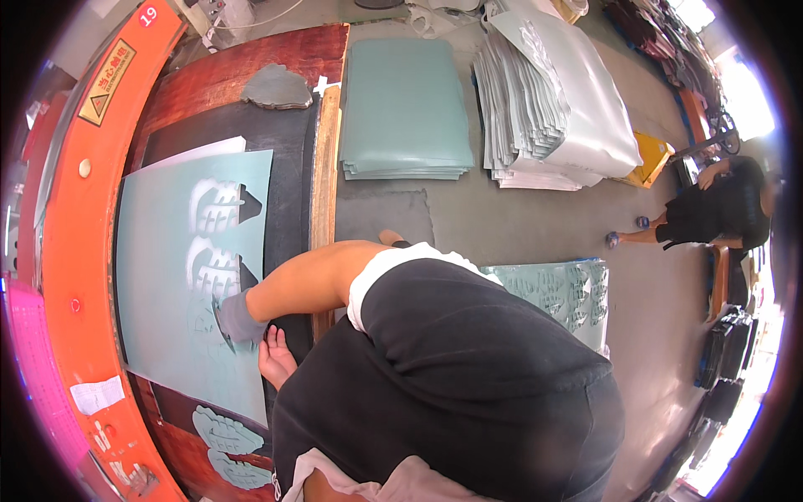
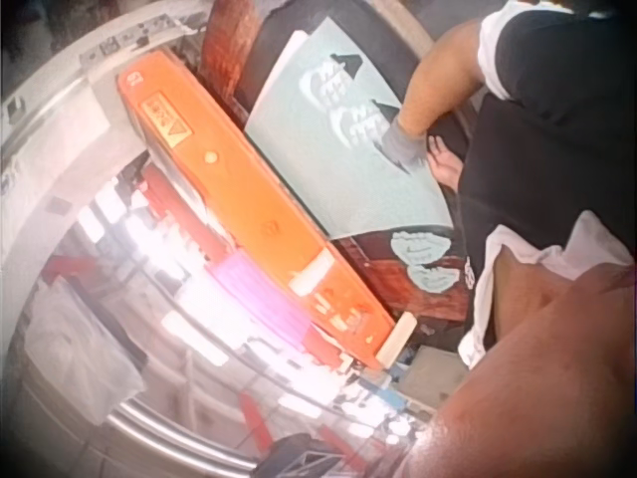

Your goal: The person uses a squeegee to press a screen-printed stencil onto a light-blue sheet, then peels away the excess material around the printed characters. They repeat this cycle multiple times, stacking the finished sheets and discarding the waste.

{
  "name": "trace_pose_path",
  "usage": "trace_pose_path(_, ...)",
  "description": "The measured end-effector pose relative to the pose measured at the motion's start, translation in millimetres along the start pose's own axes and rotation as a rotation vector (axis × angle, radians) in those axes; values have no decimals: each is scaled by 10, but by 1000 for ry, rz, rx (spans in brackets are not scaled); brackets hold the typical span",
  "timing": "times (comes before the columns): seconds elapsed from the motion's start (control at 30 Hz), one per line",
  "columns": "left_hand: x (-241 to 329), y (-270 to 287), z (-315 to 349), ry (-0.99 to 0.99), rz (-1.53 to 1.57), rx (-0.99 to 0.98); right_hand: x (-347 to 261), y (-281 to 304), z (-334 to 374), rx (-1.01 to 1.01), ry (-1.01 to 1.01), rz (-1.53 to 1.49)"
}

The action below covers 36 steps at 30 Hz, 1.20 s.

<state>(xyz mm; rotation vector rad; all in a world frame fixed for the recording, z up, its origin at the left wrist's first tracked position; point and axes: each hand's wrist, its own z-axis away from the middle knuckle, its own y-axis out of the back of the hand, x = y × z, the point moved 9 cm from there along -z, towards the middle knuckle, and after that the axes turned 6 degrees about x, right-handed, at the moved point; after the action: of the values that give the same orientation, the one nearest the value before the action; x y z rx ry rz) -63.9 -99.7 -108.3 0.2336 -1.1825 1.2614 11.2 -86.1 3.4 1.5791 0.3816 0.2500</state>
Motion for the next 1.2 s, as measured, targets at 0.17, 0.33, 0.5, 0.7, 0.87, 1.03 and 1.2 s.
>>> trace_pose_path(0.17, 16, -51, -3, -16, 22, -62, -16, 13, -3, 15, 21, 14)
trace_pose_path(0.33, 2, -47, -40, -14, 45, -66, -19, -25, -18, 16, 19, -12)
trace_pose_path(0.5, -11, -33, -79, -35, 18, -26, -4, -80, -42, -49, -41, 24)
trace_pose_path(0.7, -3, -39, -59, -66, 4, 18, -10, -96, -12, -69, -60, -27)
trace_pose_path(0.87, -9, -24, -55, -42, 11, 32, -4, -107, 10, -64, -102, -68)
trace_pose_path(1.03, -17, 1, -95, -43, 11, 11, -7, -70, 24, -44, -102, -81)
trace_pose_path(1.2, 24, -3, -51, -100, -21, 21, 15, -34, 1, 44, -105, -153)
